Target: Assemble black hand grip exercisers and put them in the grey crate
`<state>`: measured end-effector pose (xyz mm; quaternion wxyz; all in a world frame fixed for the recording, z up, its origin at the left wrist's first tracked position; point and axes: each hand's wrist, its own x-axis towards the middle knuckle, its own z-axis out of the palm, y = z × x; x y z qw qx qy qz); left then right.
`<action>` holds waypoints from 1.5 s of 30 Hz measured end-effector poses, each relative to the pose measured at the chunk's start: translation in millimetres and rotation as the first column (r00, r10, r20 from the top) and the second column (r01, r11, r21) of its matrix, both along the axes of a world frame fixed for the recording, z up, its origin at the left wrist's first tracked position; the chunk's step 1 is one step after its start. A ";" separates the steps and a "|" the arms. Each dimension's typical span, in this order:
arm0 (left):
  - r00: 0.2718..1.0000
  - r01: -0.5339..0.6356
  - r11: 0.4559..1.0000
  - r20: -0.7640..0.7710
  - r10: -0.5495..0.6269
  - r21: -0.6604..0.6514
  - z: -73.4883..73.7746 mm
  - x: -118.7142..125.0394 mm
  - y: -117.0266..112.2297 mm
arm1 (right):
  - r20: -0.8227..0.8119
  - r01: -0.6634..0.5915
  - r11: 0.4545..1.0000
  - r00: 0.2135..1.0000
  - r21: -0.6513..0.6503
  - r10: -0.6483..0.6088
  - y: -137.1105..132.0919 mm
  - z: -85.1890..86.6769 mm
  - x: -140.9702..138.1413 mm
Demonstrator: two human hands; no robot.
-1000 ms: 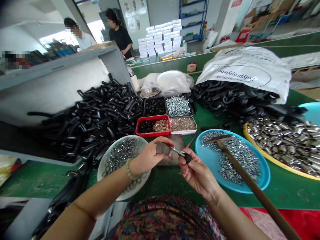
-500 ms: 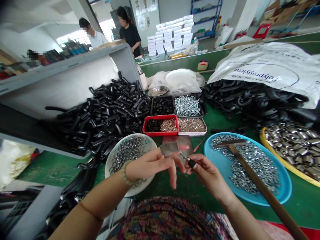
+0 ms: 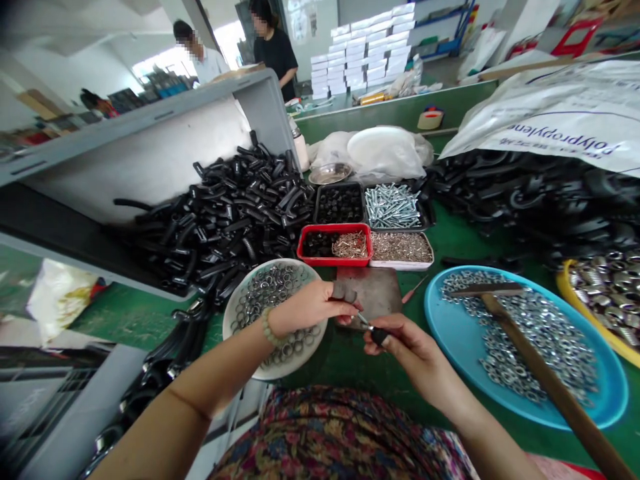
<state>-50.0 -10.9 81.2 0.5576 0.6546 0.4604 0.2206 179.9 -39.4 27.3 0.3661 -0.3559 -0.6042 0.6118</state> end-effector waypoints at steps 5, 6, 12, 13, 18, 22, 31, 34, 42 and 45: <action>0.998 0.003 0.999 0.067 -0.007 0.053 4.9 3.7 -2.3 | -0.007 0.058 0.996 0.998 0.061 -0.058 -3.9 6.1 -3.6; 0.995 0.000 0.992 0.095 -0.013 0.130 7.0 6.1 -4.7 | -0.106 0.078 0.997 0.991 -0.023 -0.080 -4.0 6.4 -5.0; 0.916 -0.037 0.986 0.399 -0.032 0.164 17.9 13.8 -25.2 | -0.353 0.027 0.947 0.924 -0.319 -0.146 0.5 6.3 -10.2; 0.914 -0.041 0.988 0.405 -0.023 0.151 19.2 13.5 -26.5 | -0.348 0.034 0.948 0.926 -0.318 -0.149 1.3 5.8 -10.2; 0.975 -0.165 0.945 0.188 0.115 0.282 25.1 13.5 -27.5 | -0.275 0.052 0.962 0.953 -0.267 -0.128 -0.1 -5.3 -7.5; 0.971 0.166 0.969 0.141 -0.193 0.185 26.7 -15.6 -32.6 | -0.133 0.061 0.969 0.987 -0.238 -0.095 -1.1 -23.6 -2.9; 0.079 -0.375 0.580 -0.598 0.797 0.723 -9.8 -227.0 -8.8 | -0.169 0.150 0.946 0.964 -0.288 -0.205 10.8 -34.9 -6.6; 0.270 -0.395 0.589 -0.524 0.808 0.705 -14.8 -252.0 -9.1 | -0.184 0.143 0.946 0.962 -0.292 -0.202 12.7 -28.8 -15.4; 0.108 -0.970 0.205 0.528 0.843 -0.130 1.0 -256.1 15.5 | -0.315 0.114 0.951 0.927 -0.287 -0.206 11.1 -4.6 -26.3; -0.095 -0.912 0.192 0.640 0.762 -0.363 9.3 -251.0 24.1 | -0.340 0.087 0.964 0.924 -0.250 -0.172 8.8 -1.9 -25.6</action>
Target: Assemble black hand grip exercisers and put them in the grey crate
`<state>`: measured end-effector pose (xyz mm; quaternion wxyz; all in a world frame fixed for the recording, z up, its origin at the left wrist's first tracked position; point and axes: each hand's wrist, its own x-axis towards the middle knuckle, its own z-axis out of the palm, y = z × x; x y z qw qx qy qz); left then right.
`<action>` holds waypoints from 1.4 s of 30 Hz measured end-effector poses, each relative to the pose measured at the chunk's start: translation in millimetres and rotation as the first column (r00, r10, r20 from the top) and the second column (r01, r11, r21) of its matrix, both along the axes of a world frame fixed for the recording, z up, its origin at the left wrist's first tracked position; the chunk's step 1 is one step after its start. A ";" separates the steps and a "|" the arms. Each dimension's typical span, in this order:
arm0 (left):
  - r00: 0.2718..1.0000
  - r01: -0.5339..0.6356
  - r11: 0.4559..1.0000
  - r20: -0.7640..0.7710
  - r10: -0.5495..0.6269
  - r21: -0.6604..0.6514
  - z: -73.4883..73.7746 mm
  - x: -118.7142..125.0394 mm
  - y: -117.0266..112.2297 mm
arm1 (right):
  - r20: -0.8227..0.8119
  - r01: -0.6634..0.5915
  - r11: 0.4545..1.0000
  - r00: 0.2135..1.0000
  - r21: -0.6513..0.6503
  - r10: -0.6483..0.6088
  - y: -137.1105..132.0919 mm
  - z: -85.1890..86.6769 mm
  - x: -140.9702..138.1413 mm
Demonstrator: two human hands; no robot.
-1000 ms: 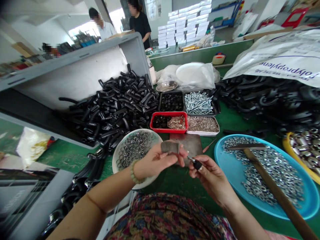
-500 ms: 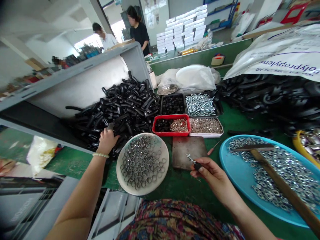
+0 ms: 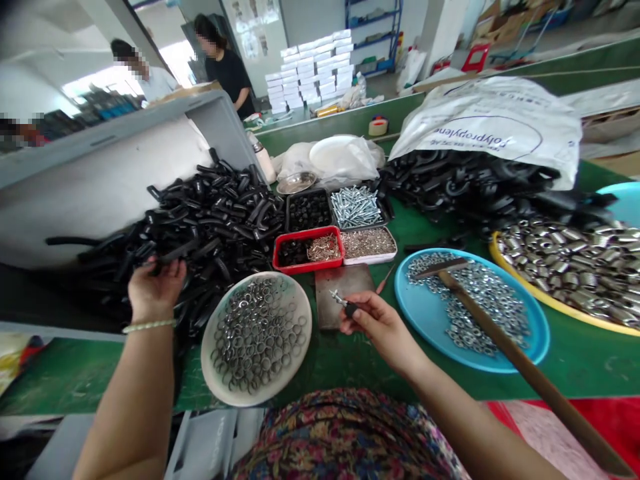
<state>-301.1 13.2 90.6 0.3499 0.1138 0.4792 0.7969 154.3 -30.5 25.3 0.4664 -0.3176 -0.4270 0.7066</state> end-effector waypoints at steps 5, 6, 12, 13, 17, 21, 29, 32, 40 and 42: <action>0.958 0.183 0.976 0.202 -0.204 0.118 14.2 59.4 6.2 | 0.219 -0.014 0.980 0.975 0.197 -0.030 -3.3 2.3 10.4; 0.927 0.279 0.953 0.227 -0.299 0.116 16.1 80.1 6.1 | 0.336 -0.039 0.958 0.940 0.284 -0.061 -3.3 4.2 13.3; 0.613 0.763 0.643 0.388 -0.688 -0.065 2.8 216.1 -8.4 | 0.742 -0.520 0.531 0.500 0.669 -0.446 -1.4 16.0 28.5; 0.607 0.788 0.605 0.307 -0.733 -0.115 -4.1 234.6 -12.0 | 0.740 -0.559 0.487 0.466 0.671 -0.484 -1.9 16.7 30.2; 0.539 0.721 0.572 -0.201 -0.818 -0.391 -32.8 278.0 -19.4 | 0.719 -0.577 0.445 0.432 0.685 -0.545 -7.4 16.7 36.2; 0.474 0.605 0.598 -0.365 -0.801 -0.526 -42.5 277.7 -18.4 | 0.713 -0.488 0.520 0.460 0.701 -0.528 -11.4 14.5 42.9; 0.501 0.853 0.455 0.155 -0.851 -0.256 -28.7 300.5 -33.8 | 0.651 -0.228 0.738 0.673 0.635 -0.352 -14.6 11.5 28.1; 0.525 0.849 0.494 0.200 -0.827 -0.188 -29.2 313.5 -35.3 | 0.475 0.027 0.889 0.837 0.457 -0.270 -19.1 5.4 15.1; 0.256 0.883 0.253 -0.045 -0.966 -0.396 -33.0 298.7 -37.3 | 0.459 -0.173 0.930 0.888 0.323 0.005 -21.1 4.6 34.9; 0.171 0.877 0.212 -0.132 -0.976 -0.431 -31.2 293.6 -40.0 | 0.390 -0.227 0.940 0.914 0.255 0.115 -17.9 7.9 40.3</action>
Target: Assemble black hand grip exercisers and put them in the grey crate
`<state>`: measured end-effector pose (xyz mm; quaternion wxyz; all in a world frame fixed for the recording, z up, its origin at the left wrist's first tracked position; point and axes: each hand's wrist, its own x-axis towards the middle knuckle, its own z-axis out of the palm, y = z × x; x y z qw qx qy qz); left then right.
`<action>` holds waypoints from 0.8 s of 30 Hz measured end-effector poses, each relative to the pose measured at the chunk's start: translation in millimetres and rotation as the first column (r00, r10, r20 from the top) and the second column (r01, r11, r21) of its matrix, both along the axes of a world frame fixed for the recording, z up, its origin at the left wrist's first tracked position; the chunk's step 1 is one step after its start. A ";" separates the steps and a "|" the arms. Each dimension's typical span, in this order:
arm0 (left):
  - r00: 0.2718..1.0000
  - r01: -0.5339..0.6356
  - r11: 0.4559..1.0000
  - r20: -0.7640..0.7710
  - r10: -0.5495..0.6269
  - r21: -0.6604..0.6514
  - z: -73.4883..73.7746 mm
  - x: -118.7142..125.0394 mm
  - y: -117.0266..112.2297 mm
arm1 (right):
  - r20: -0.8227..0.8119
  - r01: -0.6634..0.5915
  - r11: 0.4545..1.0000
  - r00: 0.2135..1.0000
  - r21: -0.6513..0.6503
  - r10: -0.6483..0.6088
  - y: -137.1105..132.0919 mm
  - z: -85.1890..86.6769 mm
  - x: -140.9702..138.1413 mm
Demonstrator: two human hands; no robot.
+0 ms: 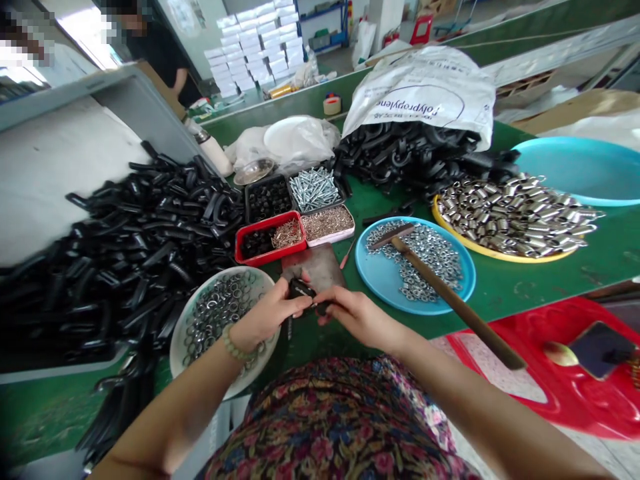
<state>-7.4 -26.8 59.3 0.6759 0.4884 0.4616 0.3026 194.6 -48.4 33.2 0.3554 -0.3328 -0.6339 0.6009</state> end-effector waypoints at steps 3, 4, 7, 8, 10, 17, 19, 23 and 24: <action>0.998 0.065 0.990 -0.027 -0.062 0.127 2.1 -1.1 -5.5 | -0.253 -0.092 0.965 0.967 -0.247 0.027 5.2 0.7 0.3; 0.997 0.072 0.986 -0.038 -0.067 0.149 1.6 -0.1 -7.5 | -0.308 -0.125 0.946 0.951 -0.300 0.028 6.3 0.1 -0.6; 1.000 0.023 0.991 -0.016 -0.021 0.130 -4.3 4.1 -12.7 | -0.362 -0.167 0.916 0.932 -0.364 0.027 6.9 -1.0 -3.5; 1.000 -0.010 0.993 0.018 0.008 0.116 -6.9 5.5 -13.9 | -0.365 -0.167 0.915 0.931 -0.368 0.023 6.5 -0.8 -4.4; 0.993 -0.084 0.991 0.093 0.074 0.108 -11.0 7.7 -15.5 | -0.369 -0.160 0.918 0.929 -0.363 0.016 5.4 0.5 -6.2; 0.987 -0.105 0.990 0.133 0.092 0.094 -9.2 7.6 -19.2 | -0.399 -0.126 0.894 0.915 -0.429 -0.063 1.5 2.9 -25.0; 0.995 -0.071 0.991 0.079 0.062 0.111 -9.2 2.0 -18.8 | -0.328 -0.062 0.895 0.940 -0.442 -0.097 0.4 4.3 -30.8; 0.982 0.032 0.967 -0.187 0.016 0.253 -10.2 -20.8 -6.6 | -0.034 -0.034 0.940 0.999 -0.339 0.024 23.3 14.4 -31.5; 0.962 0.052 0.949 -0.272 0.036 0.311 -10.4 -26.6 -0.8 | 0.069 -0.029 0.970 0.997 -0.243 0.047 38.0 18.3 -31.6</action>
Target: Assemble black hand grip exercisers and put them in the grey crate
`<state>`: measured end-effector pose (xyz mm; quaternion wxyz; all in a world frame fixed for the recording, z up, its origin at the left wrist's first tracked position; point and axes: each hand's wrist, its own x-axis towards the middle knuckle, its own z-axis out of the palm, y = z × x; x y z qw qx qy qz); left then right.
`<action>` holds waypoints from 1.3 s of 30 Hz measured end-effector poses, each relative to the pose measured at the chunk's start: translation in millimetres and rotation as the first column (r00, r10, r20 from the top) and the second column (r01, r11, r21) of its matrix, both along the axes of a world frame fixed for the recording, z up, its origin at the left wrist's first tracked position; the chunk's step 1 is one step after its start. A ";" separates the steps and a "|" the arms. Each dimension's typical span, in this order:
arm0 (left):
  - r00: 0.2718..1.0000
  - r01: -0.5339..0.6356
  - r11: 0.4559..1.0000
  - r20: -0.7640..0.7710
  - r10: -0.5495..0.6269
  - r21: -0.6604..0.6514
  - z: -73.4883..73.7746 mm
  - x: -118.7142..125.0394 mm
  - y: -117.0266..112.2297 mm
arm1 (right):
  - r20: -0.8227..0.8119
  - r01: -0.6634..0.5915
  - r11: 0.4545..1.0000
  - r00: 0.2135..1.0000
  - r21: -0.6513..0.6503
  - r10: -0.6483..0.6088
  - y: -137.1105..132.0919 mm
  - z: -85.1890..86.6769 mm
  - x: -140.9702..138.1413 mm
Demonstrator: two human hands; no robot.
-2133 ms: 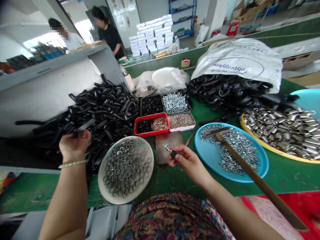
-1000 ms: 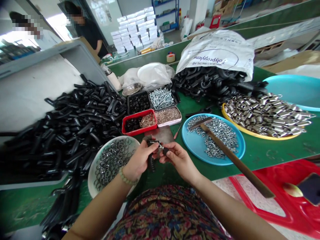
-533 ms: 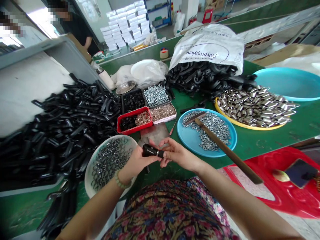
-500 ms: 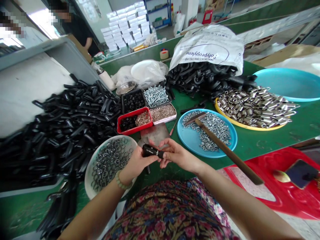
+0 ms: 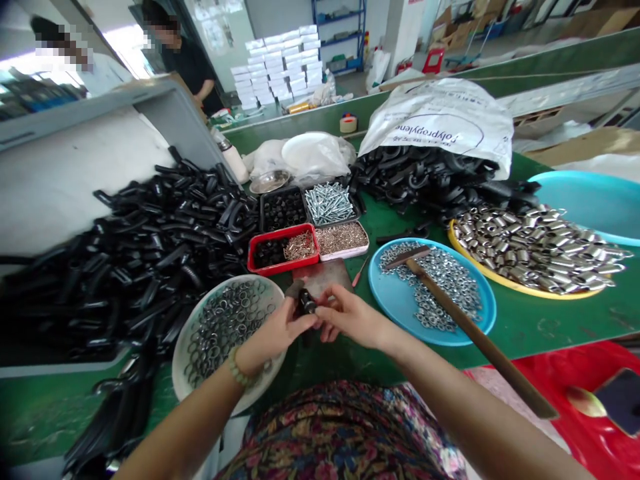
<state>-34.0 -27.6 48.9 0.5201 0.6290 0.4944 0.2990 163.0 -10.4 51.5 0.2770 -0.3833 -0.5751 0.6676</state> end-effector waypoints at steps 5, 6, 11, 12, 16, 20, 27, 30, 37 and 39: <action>0.848 0.286 0.888 -0.527 -0.059 0.361 -13.0 2.3 31.6 | 0.702 -0.416 0.620 0.632 0.665 -0.328 104.4 12.0 -35.1; 0.782 0.390 0.833 -0.619 -0.075 0.392 -18.9 8.5 35.5 | 0.737 -0.482 0.586 0.585 0.652 -0.338 122.6 10.9 -47.9; 0.664 0.539 0.703 -0.747 -0.016 0.464 -47.1 26.4 38.3 | 0.818 -0.654 0.493 0.469 0.575 -0.332 166.2 -2.5 -89.7; 0.674 0.528 0.701 -0.738 -0.003 0.480 -49.7 25.3 37.1 | 0.821 -0.667 0.479 0.461 0.571 -0.338 167.6 -4.5 -90.6; 0.707 0.454 0.743 -0.707 0.036 0.492 -50.4 18.0 33.5 | 0.797 -0.650 0.463 0.468 0.603 -0.380 166.4 -7.1 -82.3; 0.738 0.336 0.816 -0.670 0.082 0.470 -47.1 20.4 35.5 | 0.784 -0.604 0.500 0.494 0.621 -0.376 169.0 -9.5 -76.6; 0.737 0.301 0.858 -0.673 0.068 0.417 -42.5 26.8 36.2 | 0.740 -0.526 0.558 0.616 0.641 -0.270 171.6 -8.9 -68.2; 0.737 0.273 0.865 -0.669 0.093 0.421 -42.9 26.9 35.0 | 0.707 -0.476 0.588 0.660 0.654 -0.252 148.3 -4.1 -47.7; 0.733 0.243 0.873 -0.669 0.120 0.423 -47.9 26.0 33.5 | 0.704 -0.336 0.748 0.668 0.573 -0.240 76.5 -24.9 7.6; 0.722 0.236 0.874 -0.678 0.136 0.426 -49.1 26.0 33.5 | 0.715 -0.345 0.735 0.648 0.584 -0.264 70.3 -33.7 9.6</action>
